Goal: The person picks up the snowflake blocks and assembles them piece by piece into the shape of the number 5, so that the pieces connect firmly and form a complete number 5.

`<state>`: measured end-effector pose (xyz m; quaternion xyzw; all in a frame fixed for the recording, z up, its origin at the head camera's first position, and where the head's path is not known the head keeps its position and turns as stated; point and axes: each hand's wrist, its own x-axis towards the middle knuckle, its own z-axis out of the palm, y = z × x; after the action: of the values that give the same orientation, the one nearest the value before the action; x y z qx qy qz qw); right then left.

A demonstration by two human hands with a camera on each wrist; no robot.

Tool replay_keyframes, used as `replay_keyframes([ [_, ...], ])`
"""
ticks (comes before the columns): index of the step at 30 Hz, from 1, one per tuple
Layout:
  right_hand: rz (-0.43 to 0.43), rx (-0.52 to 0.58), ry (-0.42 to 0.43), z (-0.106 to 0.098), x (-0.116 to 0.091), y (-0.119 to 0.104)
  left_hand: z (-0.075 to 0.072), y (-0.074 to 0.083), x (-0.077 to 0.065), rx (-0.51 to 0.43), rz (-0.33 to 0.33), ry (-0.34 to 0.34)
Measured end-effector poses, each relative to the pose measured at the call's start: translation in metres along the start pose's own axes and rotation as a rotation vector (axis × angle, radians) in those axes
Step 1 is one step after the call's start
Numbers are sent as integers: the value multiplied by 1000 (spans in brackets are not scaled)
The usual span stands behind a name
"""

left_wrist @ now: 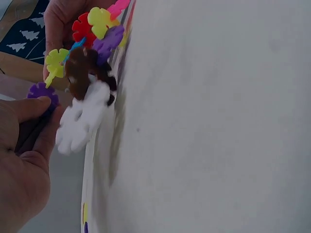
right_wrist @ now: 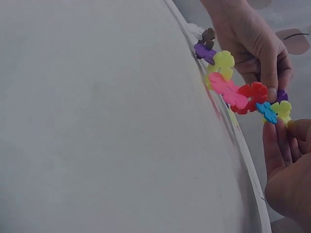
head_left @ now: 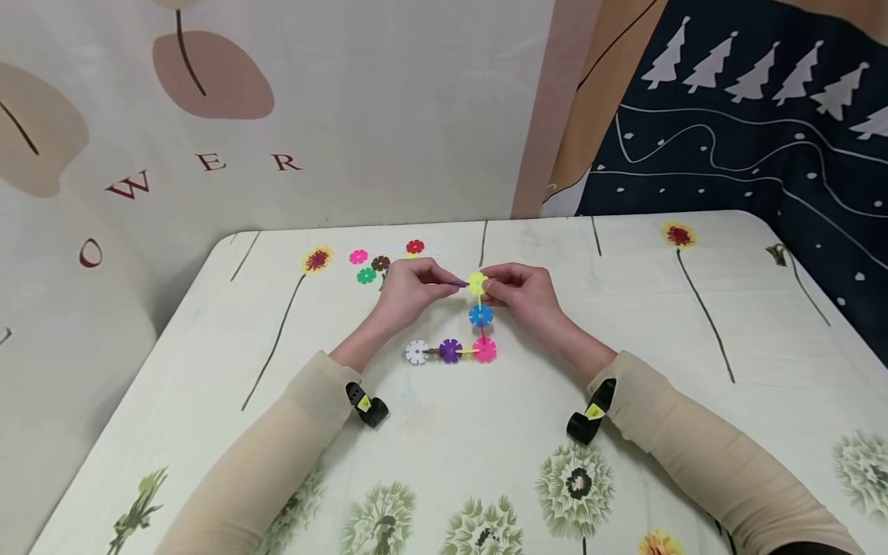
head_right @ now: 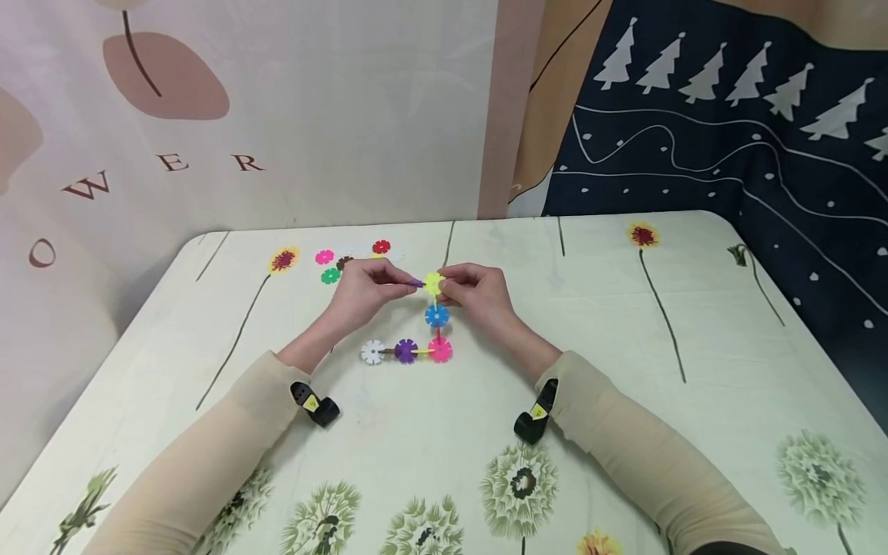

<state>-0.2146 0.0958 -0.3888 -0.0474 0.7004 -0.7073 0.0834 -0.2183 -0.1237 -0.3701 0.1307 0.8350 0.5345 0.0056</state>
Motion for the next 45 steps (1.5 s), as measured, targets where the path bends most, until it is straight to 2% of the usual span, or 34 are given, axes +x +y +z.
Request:
replay_keyframes([
  [18,65,88,-24,1,4,0,7,-1,-2,11,5,80],
  [24,65,103,-53,-1,4,1,6,0,-2,11,-9,67],
  [31,63,107,-48,1,5,1,5,1,-2,24,-11,62],
  [41,53,56,-59,0,5,1,-4,1,-3,119,2,-20],
  [45,52,35,-74,-2,4,1,-7,1,-5,117,1,-48],
])
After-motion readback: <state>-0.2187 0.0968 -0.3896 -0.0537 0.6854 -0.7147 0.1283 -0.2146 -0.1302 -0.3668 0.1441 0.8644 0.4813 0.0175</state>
